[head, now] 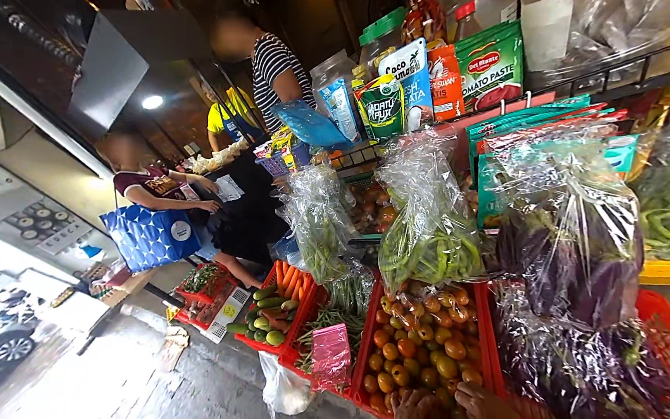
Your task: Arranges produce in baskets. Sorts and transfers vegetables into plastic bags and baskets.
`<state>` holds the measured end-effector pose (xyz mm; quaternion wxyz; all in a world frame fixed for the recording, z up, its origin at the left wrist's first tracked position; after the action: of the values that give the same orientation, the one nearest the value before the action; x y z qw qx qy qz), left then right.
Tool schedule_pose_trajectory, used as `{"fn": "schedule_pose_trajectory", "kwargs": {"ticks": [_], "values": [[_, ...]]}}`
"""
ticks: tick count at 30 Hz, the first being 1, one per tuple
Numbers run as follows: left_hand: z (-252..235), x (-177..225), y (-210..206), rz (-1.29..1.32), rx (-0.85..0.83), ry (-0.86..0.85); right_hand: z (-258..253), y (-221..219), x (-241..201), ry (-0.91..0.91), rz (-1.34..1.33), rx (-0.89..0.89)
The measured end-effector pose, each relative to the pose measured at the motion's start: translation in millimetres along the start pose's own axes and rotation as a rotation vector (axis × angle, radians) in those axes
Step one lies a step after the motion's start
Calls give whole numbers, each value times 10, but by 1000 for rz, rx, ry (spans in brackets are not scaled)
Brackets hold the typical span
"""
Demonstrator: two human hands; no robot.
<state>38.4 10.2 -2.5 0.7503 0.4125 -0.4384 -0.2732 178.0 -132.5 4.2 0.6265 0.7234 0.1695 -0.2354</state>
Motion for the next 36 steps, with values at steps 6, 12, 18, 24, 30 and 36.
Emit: {"fn": "schedule_pose_trajectory", "kwargs": {"ticks": [6,12,18,24,30,36], "values": [[-24,-33,-30,12,8,-9,-12,-8,1,11,6,-12],[-29,-57,-43,-1,5,-19,-7,-26,9,-8,15,-16],[-56,-76,-65,6,14,-15,-4,-27,14,-13,29,-20],[-45,-42,-28,16,16,-23,-8,10,-10,5,32,-10],[-13,-11,8,31,55,-32,-3,3,-10,-9,23,-7],[-37,-43,-24,14,21,-25,-8,-4,1,2,16,-5]]}}
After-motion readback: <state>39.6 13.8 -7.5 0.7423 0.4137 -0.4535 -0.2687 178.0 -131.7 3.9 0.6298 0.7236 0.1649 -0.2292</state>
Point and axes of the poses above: each hand's wrist, its own z-axis away from the middle knuckle, its own y-axis out of the back of the hand, x = y × z, the point moved 4 cm from there along -z, towards the middle knuckle, and after that the axes turned 13 degrees about y, right-handed, at the moved point
